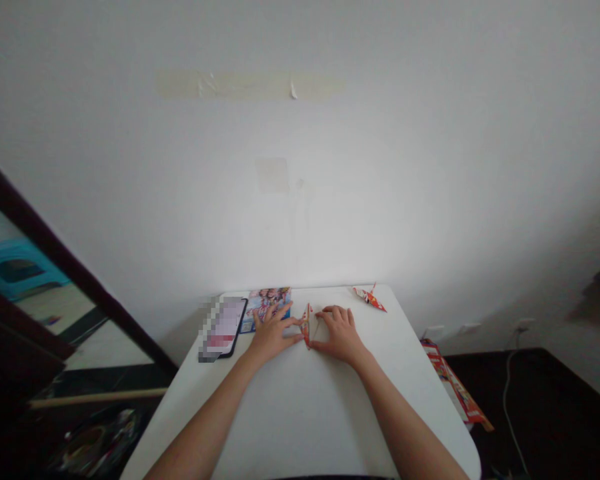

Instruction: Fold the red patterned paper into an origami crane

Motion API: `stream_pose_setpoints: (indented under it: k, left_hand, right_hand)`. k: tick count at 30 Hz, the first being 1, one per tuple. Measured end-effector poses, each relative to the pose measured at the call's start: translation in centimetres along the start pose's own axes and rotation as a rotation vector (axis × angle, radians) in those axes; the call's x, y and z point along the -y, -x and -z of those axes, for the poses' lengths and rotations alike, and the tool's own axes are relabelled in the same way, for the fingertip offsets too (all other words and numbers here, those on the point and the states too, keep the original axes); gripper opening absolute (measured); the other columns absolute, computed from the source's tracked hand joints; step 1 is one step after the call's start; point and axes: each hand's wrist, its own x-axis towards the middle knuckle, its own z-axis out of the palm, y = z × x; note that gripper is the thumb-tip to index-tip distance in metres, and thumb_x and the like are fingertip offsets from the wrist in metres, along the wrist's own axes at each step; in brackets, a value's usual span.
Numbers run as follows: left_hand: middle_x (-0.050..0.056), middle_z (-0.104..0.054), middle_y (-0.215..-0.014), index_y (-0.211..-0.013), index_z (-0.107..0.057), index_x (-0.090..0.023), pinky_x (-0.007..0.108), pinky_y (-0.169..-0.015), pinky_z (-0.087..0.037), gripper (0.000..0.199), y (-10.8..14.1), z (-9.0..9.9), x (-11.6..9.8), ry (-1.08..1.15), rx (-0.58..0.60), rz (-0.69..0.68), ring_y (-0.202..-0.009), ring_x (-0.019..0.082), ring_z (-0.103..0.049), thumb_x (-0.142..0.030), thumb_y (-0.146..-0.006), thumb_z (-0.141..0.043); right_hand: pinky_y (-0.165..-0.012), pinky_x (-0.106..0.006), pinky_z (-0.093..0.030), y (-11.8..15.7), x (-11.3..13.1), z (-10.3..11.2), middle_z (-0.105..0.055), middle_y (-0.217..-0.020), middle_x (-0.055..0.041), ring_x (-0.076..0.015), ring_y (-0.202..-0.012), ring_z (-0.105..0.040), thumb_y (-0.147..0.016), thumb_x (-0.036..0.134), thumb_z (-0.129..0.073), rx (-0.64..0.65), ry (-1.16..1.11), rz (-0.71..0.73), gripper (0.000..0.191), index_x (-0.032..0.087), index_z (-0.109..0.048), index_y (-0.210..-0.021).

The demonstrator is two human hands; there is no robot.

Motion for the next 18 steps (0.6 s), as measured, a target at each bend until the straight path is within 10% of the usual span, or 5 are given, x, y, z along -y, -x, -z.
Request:
stream_pose_setpoints:
  k: [7,18]
  left_hand:
    - [-0.001,-0.047,-0.155,-0.105,-0.075,-0.041,0.083,-0.11,-0.002,0.031,-0.3,-0.1,-0.4,0.065,0.002,0.039,-0.147,0.041,-0.029,-0.044,-0.075,-0.081]
    - [0.0,-0.057,-0.146,-0.077,-0.077,-0.03,0.082,-0.112,-0.003,0.008,-0.5,0.1,-0.7,0.122,-0.082,-0.002,-0.143,0.037,-0.035,-0.037,-0.079,-0.079]
  right_hand:
    - [-0.121,-0.063,-0.014,-0.1,-0.5,0.0,-0.051,-0.143,-0.0117,-0.0329,-0.139,-0.04,-0.065,0.064,-0.079,0.053,-0.009,-0.008,0.084,0.029,-0.056,-0.138]
    - [-0.116,-0.056,-0.027,-0.6,-0.7,-1.2,-0.061,-0.13,-0.0087,-0.0291,-0.128,-0.05,-0.08,0.048,-0.076,-0.086,-0.041,-0.021,0.04,0.033,-0.072,-0.117]
